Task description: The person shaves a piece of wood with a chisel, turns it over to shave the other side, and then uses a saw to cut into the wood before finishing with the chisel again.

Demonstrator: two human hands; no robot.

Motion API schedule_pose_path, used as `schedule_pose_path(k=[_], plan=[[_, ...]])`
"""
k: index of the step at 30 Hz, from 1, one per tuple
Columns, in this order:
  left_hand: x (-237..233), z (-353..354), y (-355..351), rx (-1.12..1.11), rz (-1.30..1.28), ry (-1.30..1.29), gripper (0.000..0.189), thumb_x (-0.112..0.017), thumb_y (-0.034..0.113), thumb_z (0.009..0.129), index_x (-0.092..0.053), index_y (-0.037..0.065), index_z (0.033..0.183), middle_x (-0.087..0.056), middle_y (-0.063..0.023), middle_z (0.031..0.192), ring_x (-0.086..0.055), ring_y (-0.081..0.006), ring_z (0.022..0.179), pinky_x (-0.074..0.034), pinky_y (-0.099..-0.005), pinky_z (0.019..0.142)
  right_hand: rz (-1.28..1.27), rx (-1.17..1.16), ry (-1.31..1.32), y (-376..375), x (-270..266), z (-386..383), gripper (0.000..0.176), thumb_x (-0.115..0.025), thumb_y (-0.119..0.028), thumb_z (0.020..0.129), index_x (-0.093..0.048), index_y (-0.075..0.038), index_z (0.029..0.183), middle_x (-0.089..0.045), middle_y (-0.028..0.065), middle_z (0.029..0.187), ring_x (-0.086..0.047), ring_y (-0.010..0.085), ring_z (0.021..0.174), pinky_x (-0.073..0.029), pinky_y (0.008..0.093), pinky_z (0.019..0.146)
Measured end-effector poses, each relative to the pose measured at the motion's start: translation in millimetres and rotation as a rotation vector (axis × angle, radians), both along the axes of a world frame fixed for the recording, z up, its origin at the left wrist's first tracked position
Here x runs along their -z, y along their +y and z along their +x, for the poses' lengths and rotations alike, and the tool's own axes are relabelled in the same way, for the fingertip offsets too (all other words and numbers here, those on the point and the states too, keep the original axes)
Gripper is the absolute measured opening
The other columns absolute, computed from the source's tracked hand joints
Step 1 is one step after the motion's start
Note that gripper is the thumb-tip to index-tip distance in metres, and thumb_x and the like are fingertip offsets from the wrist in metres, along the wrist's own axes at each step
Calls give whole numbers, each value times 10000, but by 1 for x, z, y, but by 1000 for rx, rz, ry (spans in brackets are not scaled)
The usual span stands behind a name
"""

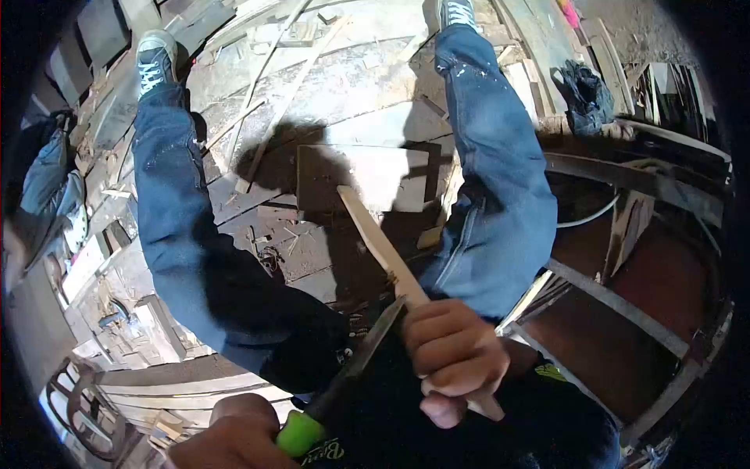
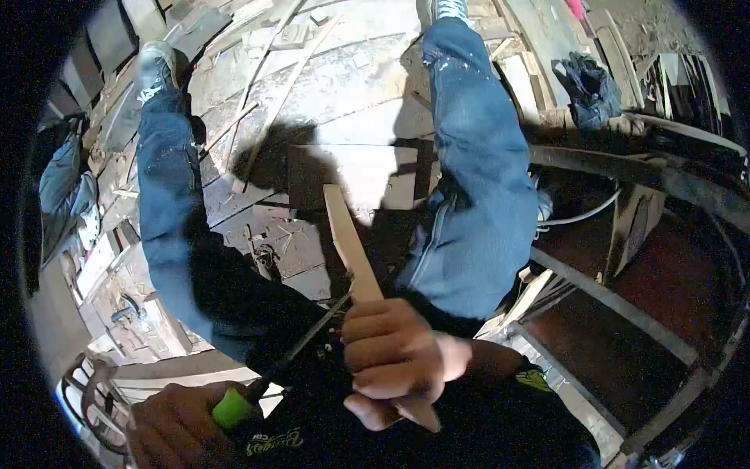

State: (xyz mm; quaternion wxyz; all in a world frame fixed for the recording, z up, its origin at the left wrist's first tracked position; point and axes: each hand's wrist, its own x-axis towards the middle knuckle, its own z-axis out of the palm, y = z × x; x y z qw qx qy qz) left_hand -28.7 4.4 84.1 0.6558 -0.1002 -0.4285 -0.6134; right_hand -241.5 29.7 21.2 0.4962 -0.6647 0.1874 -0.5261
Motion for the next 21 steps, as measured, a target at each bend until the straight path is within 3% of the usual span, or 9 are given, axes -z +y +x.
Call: schedule_pose_path(k=[4,8,12,16,19,21], plan=[[1,-7,11,-124,23,19,236,-532,61,826,-532,104,593,-480,0,483,-457,-92,368,-391,-260,377,-9,-26,44,4,-1,-1,325,-625,-145,830,-441,-91,567,-433,10,526,-407,144,422,-313,317,394],[-6,-2,15,-58,-19,-58,253,-536,67,826,-530,118,578,-474,5,486,-449,-90,373,-395,-268,391,-34,-24,62,9,2,8,336,-643,-153,845,-444,-93,580,-407,4,544,-407,148,455,-316,323,417],[-16,9,43,-72,56,-220,243,-630,160,868,-524,114,655,-463,10,526,-458,-131,399,-392,-328,379,-30,3,64,11,2,7,354,-669,-162,829,-434,-97,572,-411,3,570,-419,155,476,-334,314,432],[-19,7,38,-142,81,-261,242,-616,129,870,-503,123,656,-440,15,518,-444,-112,391,-365,-312,366,-60,2,59,9,2,9,346,-658,-155,827,-431,-101,571,-406,2,567,-424,157,477,-349,314,434],[-12,-8,26,-152,40,-126,260,-538,55,815,-524,117,563,-475,-3,495,-456,-98,390,-394,-269,415,-32,40,55,11,2,8,348,-650,-149,826,-419,-104,569,-397,-2,564,-421,159,474,-353,317,434],[-15,10,29,-107,35,-166,245,-571,77,838,-507,122,606,-459,7,510,-451,-101,396,-372,-288,391,-47,24,56,12,2,10,352,-648,-149,827,-414,-105,569,-395,-2,566,-418,159,473,-349,318,431]])
